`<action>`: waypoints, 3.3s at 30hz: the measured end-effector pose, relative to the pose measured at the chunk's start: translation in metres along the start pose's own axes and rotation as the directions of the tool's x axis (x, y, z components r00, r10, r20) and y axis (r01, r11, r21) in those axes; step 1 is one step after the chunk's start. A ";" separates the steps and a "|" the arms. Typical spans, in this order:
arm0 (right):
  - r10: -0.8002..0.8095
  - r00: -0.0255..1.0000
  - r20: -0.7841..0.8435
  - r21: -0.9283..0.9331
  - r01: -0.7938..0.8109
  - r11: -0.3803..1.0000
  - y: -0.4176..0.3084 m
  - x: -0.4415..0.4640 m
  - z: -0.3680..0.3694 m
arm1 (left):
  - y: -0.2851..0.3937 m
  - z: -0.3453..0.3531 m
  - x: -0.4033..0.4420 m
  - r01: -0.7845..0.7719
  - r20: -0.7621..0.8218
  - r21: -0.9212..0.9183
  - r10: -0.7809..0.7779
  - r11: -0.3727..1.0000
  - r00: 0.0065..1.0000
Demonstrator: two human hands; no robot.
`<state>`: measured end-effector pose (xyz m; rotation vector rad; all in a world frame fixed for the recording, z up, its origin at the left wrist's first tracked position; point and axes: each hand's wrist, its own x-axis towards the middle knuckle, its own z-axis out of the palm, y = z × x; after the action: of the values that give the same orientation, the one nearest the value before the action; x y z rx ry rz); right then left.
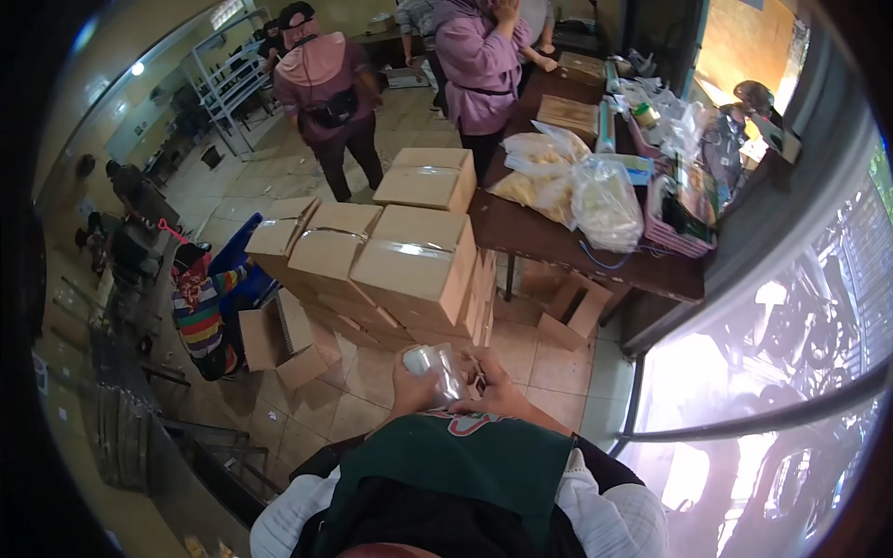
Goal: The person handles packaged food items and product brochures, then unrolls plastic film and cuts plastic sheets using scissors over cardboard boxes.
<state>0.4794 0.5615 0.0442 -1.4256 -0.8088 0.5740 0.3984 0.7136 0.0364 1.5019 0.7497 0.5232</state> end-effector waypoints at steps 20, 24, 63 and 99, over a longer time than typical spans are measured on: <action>0.184 0.892 -0.413 0.328 -0.043 0.944 0.024 0.197 -0.018 | 0.038 0.006 0.163 0.158 -0.018 -0.448 -0.186 0.880 0.982; 0.240 0.922 -0.304 0.360 -0.122 0.925 0.037 0.235 -0.042 | 0.032 0.018 0.193 0.100 -0.088 -0.279 -0.129 0.955 0.988; 0.353 0.933 -0.069 0.226 -0.330 0.917 0.080 0.383 -0.138 | 0.034 0.047 0.351 -0.207 0.417 0.175 0.118 0.963 0.901; 0.429 0.832 0.351 -0.183 -0.388 0.903 0.067 0.283 -0.211 | 0.025 0.057 0.368 0.266 0.664 -0.306 0.005 0.914 0.747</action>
<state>0.8264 0.6529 0.0263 -1.6212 -0.8485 1.1880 0.6932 0.9416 0.0132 1.1275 0.1698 -0.0022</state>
